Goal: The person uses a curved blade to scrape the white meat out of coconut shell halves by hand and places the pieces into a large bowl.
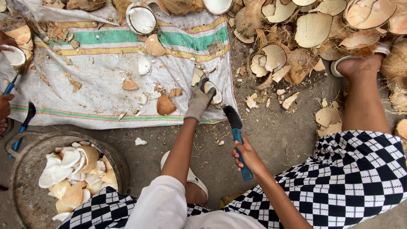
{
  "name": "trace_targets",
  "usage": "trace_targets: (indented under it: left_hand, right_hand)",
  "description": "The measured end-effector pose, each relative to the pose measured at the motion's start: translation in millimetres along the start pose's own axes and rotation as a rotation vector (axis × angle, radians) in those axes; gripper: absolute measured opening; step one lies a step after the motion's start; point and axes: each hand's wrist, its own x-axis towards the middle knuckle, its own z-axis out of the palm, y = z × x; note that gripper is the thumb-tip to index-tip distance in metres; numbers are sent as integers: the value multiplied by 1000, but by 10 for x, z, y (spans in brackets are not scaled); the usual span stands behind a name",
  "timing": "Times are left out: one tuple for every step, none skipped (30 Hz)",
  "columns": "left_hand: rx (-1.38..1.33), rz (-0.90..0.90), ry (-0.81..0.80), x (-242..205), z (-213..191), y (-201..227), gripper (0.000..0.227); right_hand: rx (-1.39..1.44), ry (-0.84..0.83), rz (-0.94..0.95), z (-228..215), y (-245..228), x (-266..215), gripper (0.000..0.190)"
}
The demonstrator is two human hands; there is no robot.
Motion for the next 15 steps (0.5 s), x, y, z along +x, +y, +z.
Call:
trace_targets:
  left_hand:
    - [0,-2,-1,-41,38,-29,79]
    - [29,128,104,-93,92,-65,77]
    - [58,256,212,-137,135,-95,75]
    - [57,254,212,-160,148,-113,75]
    - [80,232,156,-181,154,-128,80]
    - [102,212,103,-191,160,-129,84]
    - [101,211,105,-199,177,-119,84]
    - [207,219,128,-205,203,-105,85]
    - [315,227,152,-211,228,-89,86]
    - [313,228,158,-205,238,-62,86]
    - [362,226,147,-198,251,-32,86]
    - [412,219,134,-202,260,-35,85]
    - [412,215,137,-196,264,-49,85]
    - [400,223,150,-160,265,-46,85]
    - [388,231,164,-115,256,-54,85]
  right_hand:
    - [0,0,3,4,-12,-2,39]
    - [-24,-1,-2,-6,-22,1,40]
    - [-48,-1,-6,-14,-24,5,40]
    - [-50,-1,-4,-12,-27,22,40]
    - [-54,9,5,-6,-27,43,39]
    - [-59,18,11,0,-29,71,38]
    - [-62,18,10,11,-21,86,38]
    - [-67,30,6,26,-8,93,33]
    - [-73,43,1,39,-7,100,28]
    - [-76,40,-4,47,-36,121,28]
    - [-86,53,15,48,-80,132,23]
    - [-95,65,39,67,-118,128,19]
    - [-97,61,39,90,-173,124,19]
    - [-79,33,54,104,-264,133,18]
    - [-61,5,70,128,-363,146,17]
